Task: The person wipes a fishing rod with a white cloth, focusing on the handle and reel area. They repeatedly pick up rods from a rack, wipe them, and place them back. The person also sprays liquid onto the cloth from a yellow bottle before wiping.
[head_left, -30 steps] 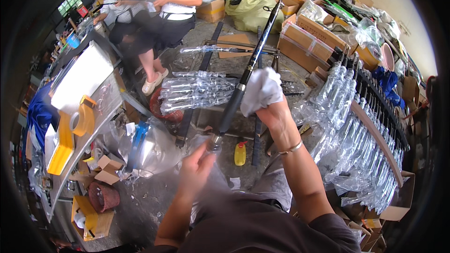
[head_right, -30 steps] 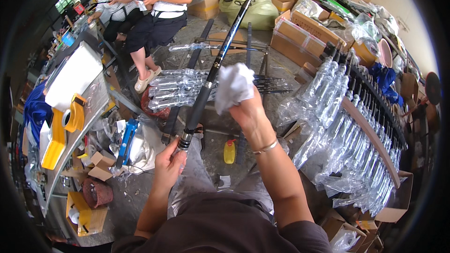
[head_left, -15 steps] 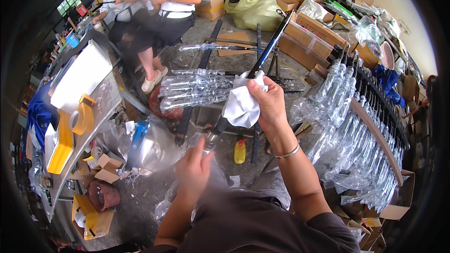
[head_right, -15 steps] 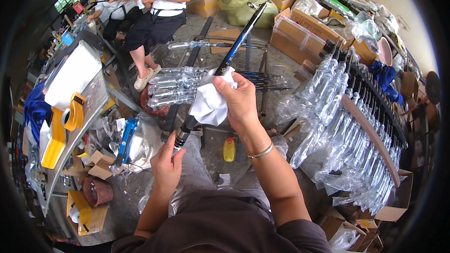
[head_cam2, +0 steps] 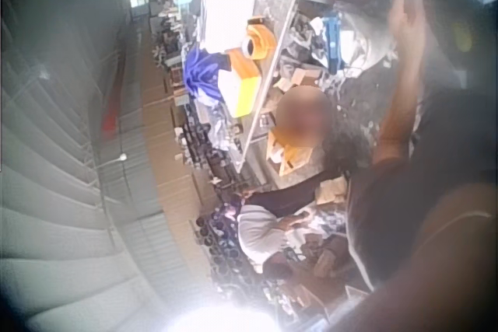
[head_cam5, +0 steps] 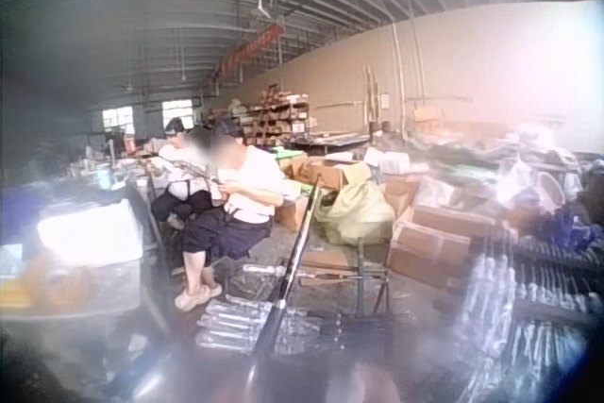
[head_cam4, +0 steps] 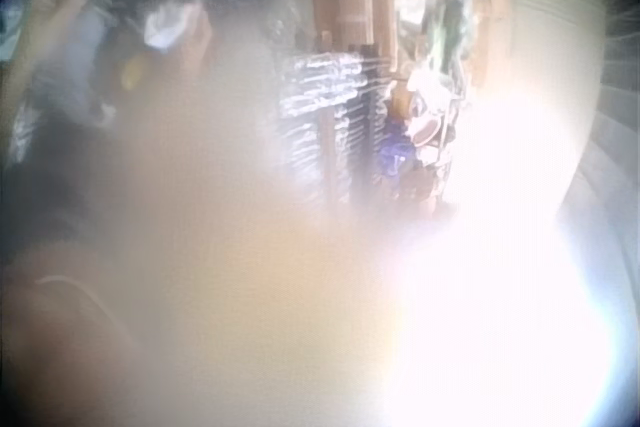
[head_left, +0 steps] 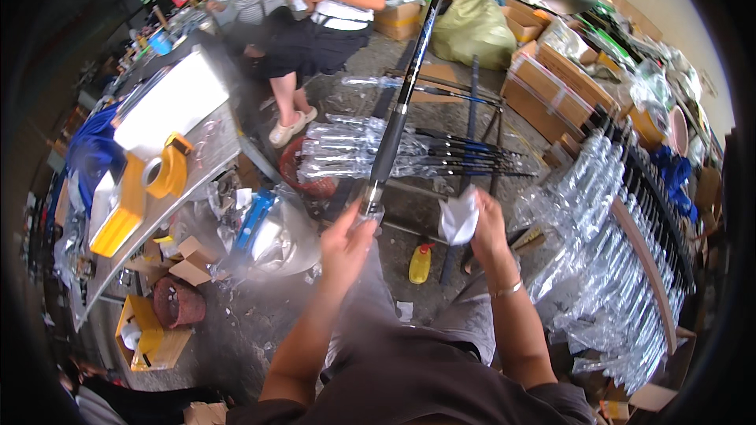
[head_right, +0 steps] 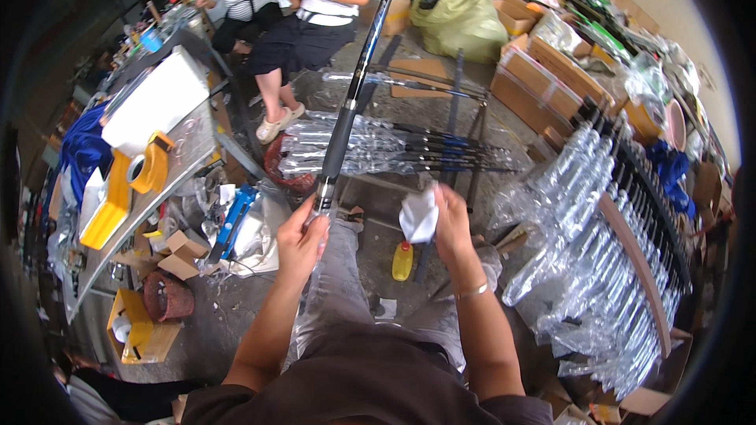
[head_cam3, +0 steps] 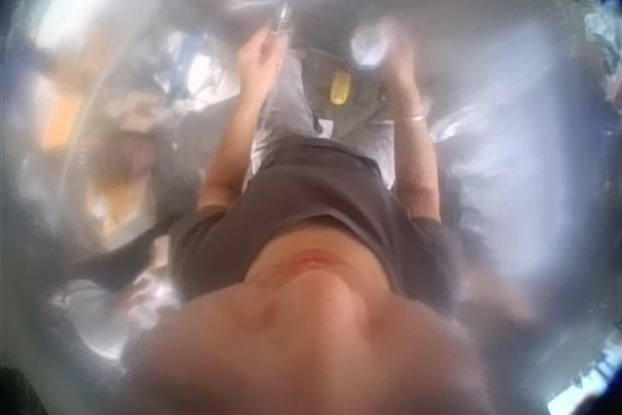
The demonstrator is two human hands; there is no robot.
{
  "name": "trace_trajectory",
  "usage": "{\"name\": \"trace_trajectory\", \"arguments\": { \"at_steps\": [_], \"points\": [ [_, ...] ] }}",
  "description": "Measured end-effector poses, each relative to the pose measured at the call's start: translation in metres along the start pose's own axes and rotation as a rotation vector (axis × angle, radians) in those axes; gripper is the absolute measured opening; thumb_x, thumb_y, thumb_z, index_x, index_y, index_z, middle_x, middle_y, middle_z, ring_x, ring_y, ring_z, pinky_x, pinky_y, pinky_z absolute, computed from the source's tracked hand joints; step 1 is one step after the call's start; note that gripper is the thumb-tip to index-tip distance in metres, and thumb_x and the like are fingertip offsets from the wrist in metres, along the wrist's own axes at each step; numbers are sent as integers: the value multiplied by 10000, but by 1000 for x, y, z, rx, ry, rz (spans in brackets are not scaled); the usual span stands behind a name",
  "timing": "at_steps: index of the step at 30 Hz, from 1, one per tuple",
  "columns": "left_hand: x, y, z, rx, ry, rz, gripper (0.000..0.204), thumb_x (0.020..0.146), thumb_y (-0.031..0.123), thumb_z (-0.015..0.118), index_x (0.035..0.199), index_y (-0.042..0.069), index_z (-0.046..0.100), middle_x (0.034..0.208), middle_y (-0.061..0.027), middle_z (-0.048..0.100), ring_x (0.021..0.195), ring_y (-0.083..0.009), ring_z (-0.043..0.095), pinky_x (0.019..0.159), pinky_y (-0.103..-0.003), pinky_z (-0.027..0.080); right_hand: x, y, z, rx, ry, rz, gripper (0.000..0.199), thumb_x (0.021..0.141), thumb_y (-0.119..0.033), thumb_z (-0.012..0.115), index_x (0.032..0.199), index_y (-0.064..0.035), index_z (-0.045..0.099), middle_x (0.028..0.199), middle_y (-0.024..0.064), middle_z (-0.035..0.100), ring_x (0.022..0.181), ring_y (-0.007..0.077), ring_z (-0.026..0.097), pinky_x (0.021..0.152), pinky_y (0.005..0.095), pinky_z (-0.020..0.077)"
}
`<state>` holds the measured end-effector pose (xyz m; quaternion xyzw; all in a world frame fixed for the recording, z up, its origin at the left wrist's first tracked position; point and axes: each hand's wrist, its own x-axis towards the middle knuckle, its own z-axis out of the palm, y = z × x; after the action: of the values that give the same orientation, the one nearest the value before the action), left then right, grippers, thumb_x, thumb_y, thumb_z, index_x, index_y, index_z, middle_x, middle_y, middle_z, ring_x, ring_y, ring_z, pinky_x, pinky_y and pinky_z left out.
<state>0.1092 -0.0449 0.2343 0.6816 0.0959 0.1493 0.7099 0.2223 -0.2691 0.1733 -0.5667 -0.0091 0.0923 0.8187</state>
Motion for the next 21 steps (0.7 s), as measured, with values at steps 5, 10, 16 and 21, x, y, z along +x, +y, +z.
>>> {"name": "trace_trajectory", "arguments": {
  "at_steps": [5,10,16,21],
  "points": [
    [60,-41,7,-49,228,196,471,944,113,647,1395,61,521,681,46,539,512,-14,447,433,-173,354,-44,61,-26,-114,-161,244,320,1041,-315,478,878,-64,592,732,-21,598,642,67,557,598,244,468],
    [78,-29,25,-140,272,245,483,956,131,637,1408,34,496,680,41,535,509,-18,447,435,-178,363,-55,47,-37,-86,-101,249,292,1028,-323,506,982,-46,585,830,0,634,726,80,595,659,249,492],
    [65,-26,36,-129,253,180,444,945,109,651,1370,33,546,696,69,534,551,-7,443,490,-174,369,-48,7,-32,-193,-171,121,382,875,-206,742,1136,4,558,978,43,638,870,118,608,781,283,507],
    [52,-21,39,-127,214,212,443,948,103,643,1376,44,543,708,71,537,562,-2,434,501,-168,360,-22,-14,-17,-366,-177,-173,397,900,-191,705,1184,18,523,961,57,652,862,127,606,784,285,510]
  ]
}}
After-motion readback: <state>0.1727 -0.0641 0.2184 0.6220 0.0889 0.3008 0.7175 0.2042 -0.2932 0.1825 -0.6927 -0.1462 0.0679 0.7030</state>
